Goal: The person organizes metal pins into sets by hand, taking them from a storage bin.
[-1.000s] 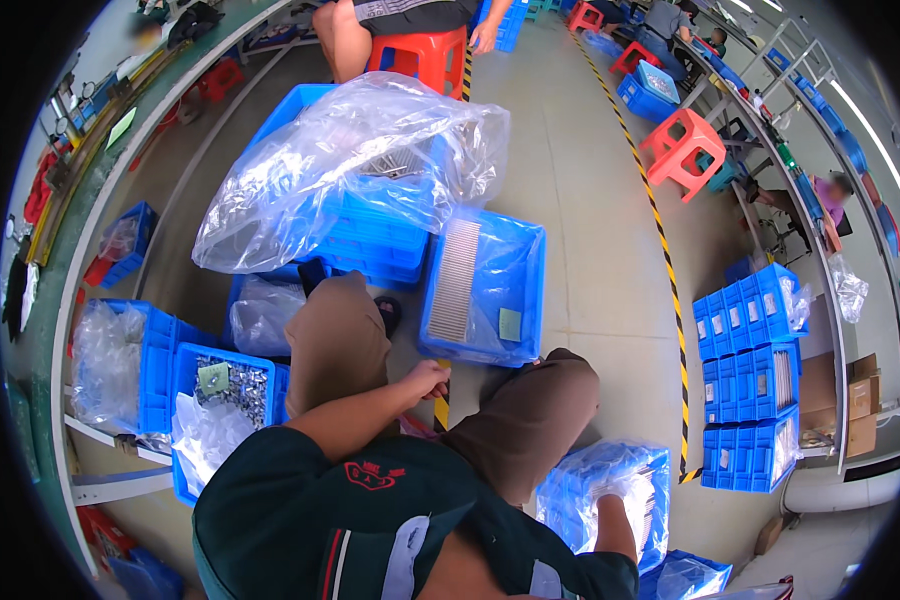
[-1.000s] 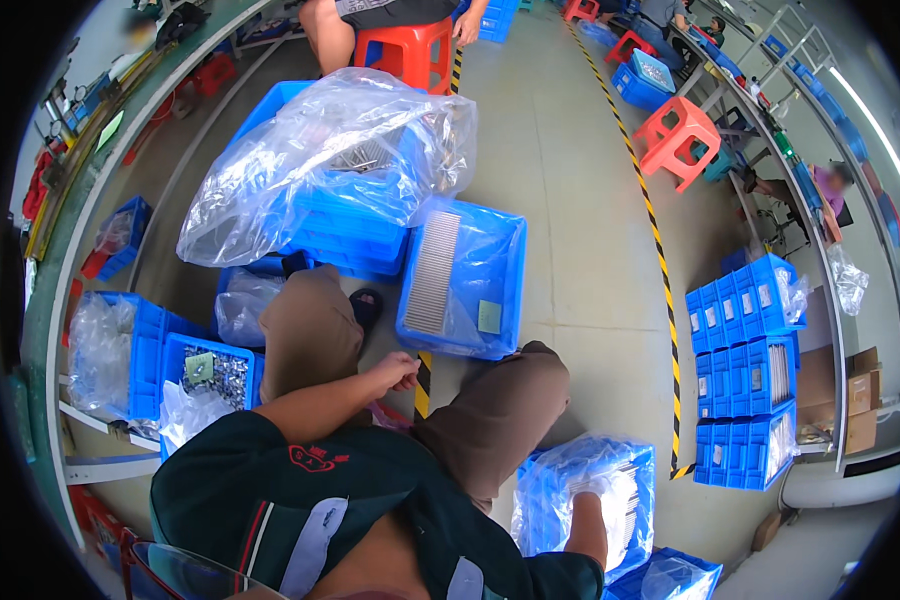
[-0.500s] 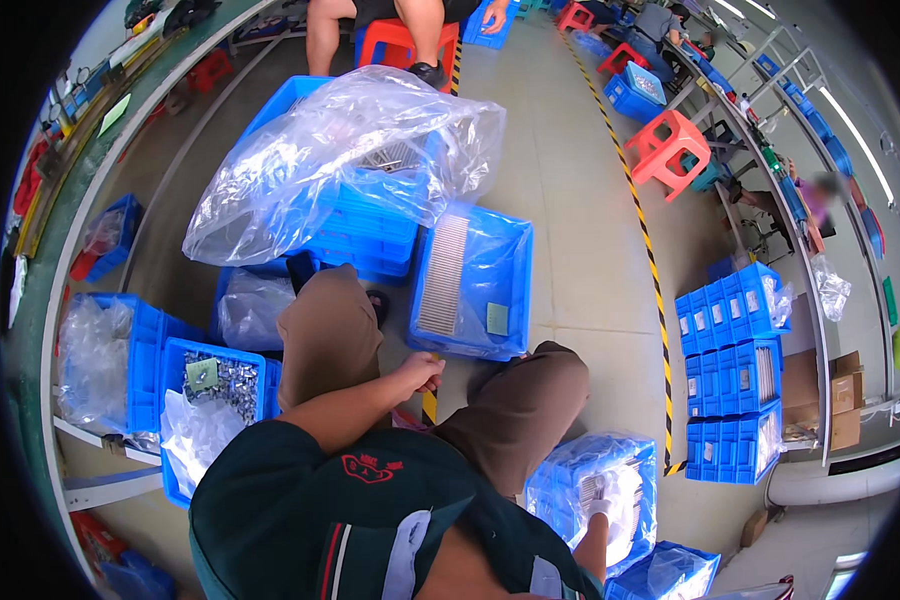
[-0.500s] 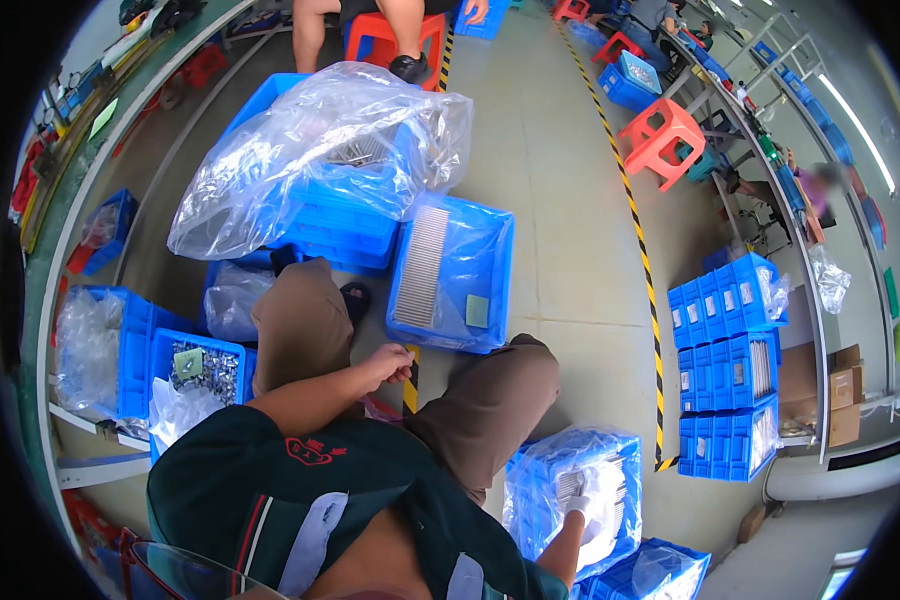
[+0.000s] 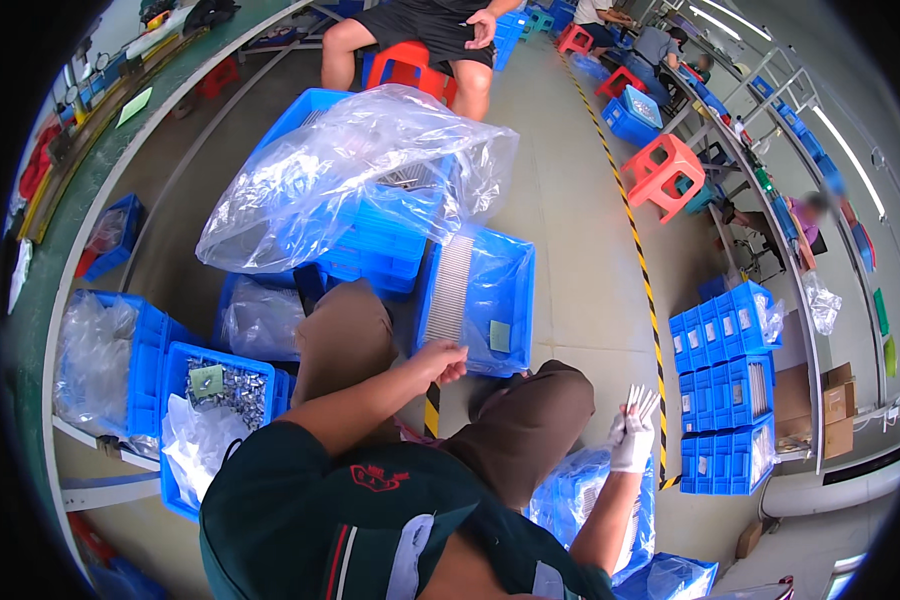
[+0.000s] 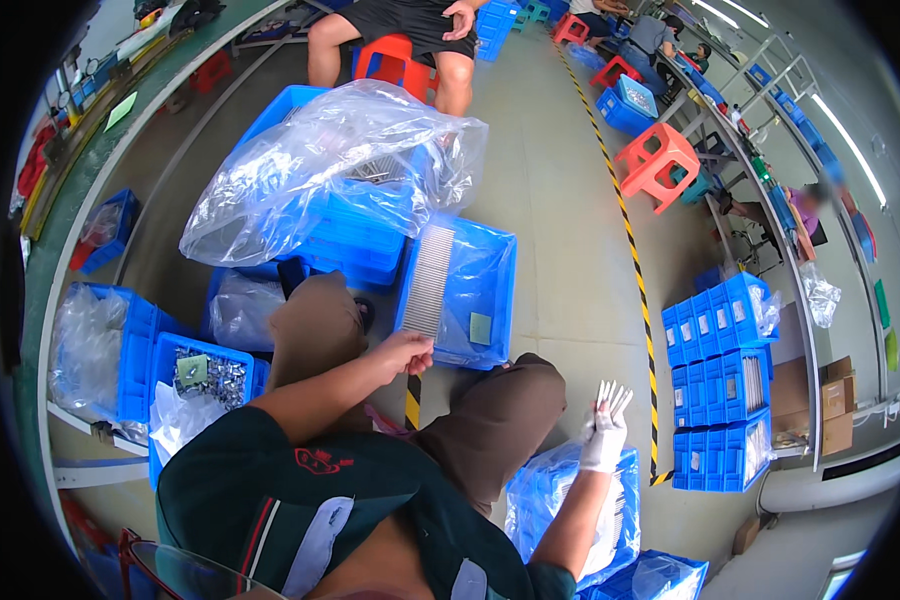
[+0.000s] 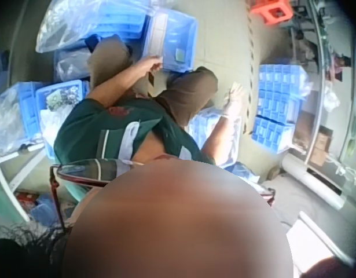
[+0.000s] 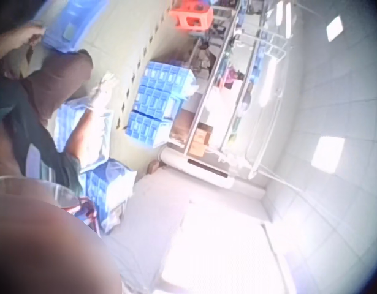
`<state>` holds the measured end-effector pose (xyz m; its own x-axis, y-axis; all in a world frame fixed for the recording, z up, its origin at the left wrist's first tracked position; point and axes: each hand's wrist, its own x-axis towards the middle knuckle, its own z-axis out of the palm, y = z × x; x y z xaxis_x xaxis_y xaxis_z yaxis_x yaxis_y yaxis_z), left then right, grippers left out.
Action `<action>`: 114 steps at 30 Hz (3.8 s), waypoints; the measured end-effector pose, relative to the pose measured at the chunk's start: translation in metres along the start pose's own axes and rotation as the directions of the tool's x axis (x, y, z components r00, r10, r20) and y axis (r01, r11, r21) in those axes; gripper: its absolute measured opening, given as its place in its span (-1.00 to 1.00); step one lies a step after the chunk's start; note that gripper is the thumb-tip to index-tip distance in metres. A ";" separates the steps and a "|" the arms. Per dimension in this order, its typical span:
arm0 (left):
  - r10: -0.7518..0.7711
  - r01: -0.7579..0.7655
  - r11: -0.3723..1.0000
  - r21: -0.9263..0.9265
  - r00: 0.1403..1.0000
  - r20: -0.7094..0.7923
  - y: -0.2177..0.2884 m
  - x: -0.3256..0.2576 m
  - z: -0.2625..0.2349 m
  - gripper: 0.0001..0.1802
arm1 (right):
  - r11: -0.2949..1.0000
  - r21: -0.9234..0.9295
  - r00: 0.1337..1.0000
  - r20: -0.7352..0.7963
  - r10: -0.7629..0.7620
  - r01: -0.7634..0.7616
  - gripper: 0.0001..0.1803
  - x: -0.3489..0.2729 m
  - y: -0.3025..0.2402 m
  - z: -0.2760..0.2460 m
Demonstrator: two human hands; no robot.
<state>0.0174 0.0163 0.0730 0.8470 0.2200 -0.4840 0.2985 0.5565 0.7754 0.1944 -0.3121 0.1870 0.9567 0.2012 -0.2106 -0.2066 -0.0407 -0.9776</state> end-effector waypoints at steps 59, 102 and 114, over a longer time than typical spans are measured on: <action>0.319 -0.325 0.946 -0.013 0.935 -0.157 0.083 0.033 0.008 -0.75 | 0.912 -0.317 0.762 0.647 0.007 0.261 -0.85 0.063 0.043 0.242; 0.928 -0.141 0.195 0.971 0.346 -0.136 -0.023 -0.160 0.011 -0.86 | 0.974 0.056 0.457 0.888 0.051 -0.218 -0.73 0.048 0.037 0.232; 0.869 -0.403 0.389 0.828 0.458 -0.185 0.044 -0.100 0.016 -0.79 | 0.990 -0.001 0.478 0.876 0.069 -0.142 -0.71 0.041 0.034 0.236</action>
<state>-0.0473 0.0063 0.1620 0.5662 0.7329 0.3772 0.1391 -0.5361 0.8326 0.1785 -0.0742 0.1456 0.2629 0.9505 -0.1659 -0.3405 -0.0695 -0.9377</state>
